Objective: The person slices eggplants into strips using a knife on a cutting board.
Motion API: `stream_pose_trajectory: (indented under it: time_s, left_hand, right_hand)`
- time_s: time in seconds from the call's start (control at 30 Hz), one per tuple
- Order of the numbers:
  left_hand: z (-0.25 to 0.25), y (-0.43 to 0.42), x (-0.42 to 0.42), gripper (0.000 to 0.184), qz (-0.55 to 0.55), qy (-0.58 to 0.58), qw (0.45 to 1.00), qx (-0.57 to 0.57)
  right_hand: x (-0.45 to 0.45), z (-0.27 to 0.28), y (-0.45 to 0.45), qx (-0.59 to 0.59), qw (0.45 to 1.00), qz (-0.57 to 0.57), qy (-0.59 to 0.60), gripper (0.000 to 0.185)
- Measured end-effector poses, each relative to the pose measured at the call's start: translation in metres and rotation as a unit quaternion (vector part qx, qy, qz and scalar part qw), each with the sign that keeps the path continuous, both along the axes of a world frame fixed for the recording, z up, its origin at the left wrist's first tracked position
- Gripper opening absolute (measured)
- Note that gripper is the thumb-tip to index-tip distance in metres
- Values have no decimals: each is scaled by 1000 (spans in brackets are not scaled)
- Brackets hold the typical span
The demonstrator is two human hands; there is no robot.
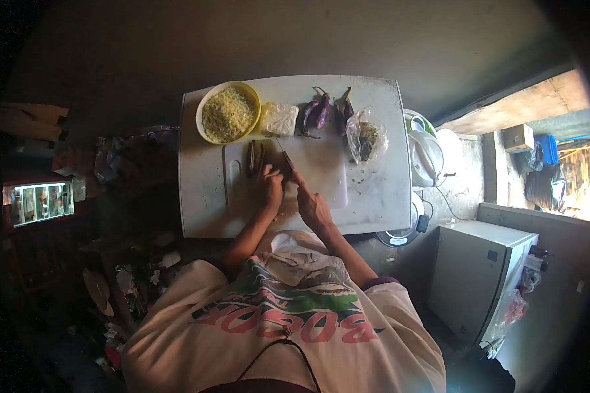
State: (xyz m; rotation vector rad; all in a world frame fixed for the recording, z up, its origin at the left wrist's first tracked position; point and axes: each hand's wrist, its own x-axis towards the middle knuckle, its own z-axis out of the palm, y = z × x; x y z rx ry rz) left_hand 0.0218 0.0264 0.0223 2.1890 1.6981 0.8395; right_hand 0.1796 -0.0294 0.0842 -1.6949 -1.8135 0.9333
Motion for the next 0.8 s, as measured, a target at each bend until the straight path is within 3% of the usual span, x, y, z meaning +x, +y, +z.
stream_pose_trajectory:
  time_s: [0.17, 0.23, 0.47, 0.53, 0.63, 0.77, 0.8]
  left_hand:
    - [10, 2, 0, 12, 13, 1, 1000, 13]
    - [10, 1, 1, 13, 5, 6, 1000, -5]
    - [9, 1, -2, 13, 6, 5, 1000, 4]
    - [9, 1, -1, 13, 3, 18, 1000, -4]
    - [12, 1, -1, 14, -1, 34, 999, -42]
    - [13, 3, 1, 14, 3, 12, 1000, 3]
    - [16, 3, 1, 14, -1, 8, 1000, -1]
  right_hand:
    - [7, 6, -16, 4, 1000, 12, 21, 58]
    - [10, 11, -21, -74, 997, 6, -29, 57]
    - [-2, 3, 3, -27, 999, -2, 19, 56]
    - [-1, 0, 10, -79, 997, 8, -18, 55]
    - [-2, -1, 11, -58, 998, 5, -10, 55]
    - [4, 0, 2, -79, 997, 6, 8, 54]
    - [7, -2, -5, -31, 999, 8, 25, 57]
